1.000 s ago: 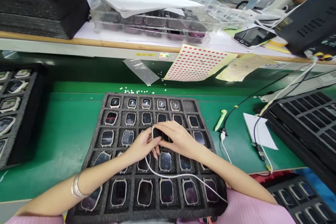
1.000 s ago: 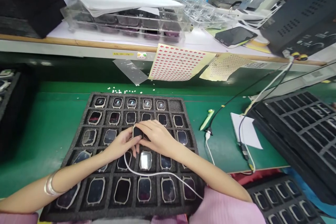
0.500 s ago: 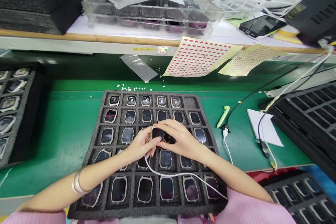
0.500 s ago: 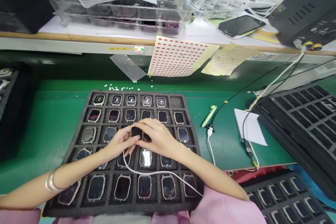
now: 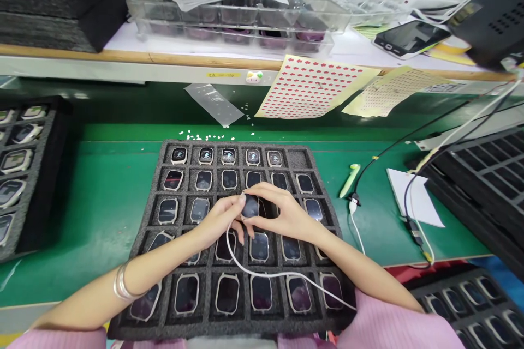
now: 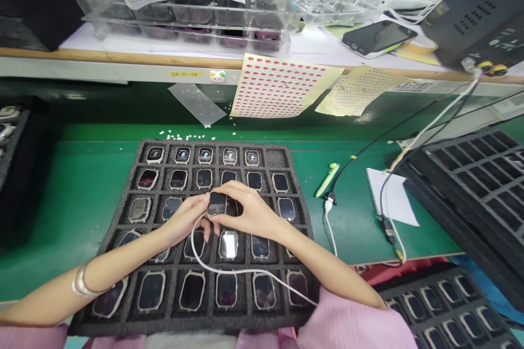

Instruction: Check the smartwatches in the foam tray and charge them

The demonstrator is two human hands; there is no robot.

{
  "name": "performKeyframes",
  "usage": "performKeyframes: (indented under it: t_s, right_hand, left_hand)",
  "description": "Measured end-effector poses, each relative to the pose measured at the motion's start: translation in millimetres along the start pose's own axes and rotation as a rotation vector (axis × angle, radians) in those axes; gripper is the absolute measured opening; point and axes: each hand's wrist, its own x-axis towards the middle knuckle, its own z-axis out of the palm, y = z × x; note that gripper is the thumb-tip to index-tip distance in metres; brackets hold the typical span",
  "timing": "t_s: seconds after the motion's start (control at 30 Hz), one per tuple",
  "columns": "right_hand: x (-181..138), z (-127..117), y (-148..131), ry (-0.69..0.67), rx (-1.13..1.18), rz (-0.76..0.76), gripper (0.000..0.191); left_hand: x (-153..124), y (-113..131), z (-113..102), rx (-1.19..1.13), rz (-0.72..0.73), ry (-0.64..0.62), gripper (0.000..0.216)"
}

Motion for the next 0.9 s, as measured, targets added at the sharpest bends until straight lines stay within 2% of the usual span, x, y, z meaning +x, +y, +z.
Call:
performKeyframes:
  t_s: [0.1, 0.27, 0.4, 0.6, 0.9]
  right_hand:
    - [0.2, 0.9, 1.1, -0.015, -0.036, -0.034, 0.043]
    - [-0.9, 6.5, 2.0, -0.034, -0.241, -0.084, 0.041]
    - [-4.1, 10.9, 1.7, 0.021, -0.340, -0.141, 0.035]
    - [-9.6, 13.2, 5.9, 0.102, -0.293, -0.182, 0.035]
    - [-10.4, 14.4, 6.8, 0.146, -0.311, -0.199, 0.039]
  left_hand:
    - [0.9, 1.4, 0.9, -0.041, -0.007, 0.007, 0.043]
    - [0.5, 0.2, -1.0, 0.000, 0.025, 0.032, 0.033]
    - [-0.2, -3.2, -2.3, 0.074, 0.065, 0.057, 0.035]
    - [1.0, -5.7, -1.1, 0.099, 0.061, 0.039, 0.037]
    - [1.7, -5.0, -2.1, 0.166, 0.027, 0.072, 0.031]
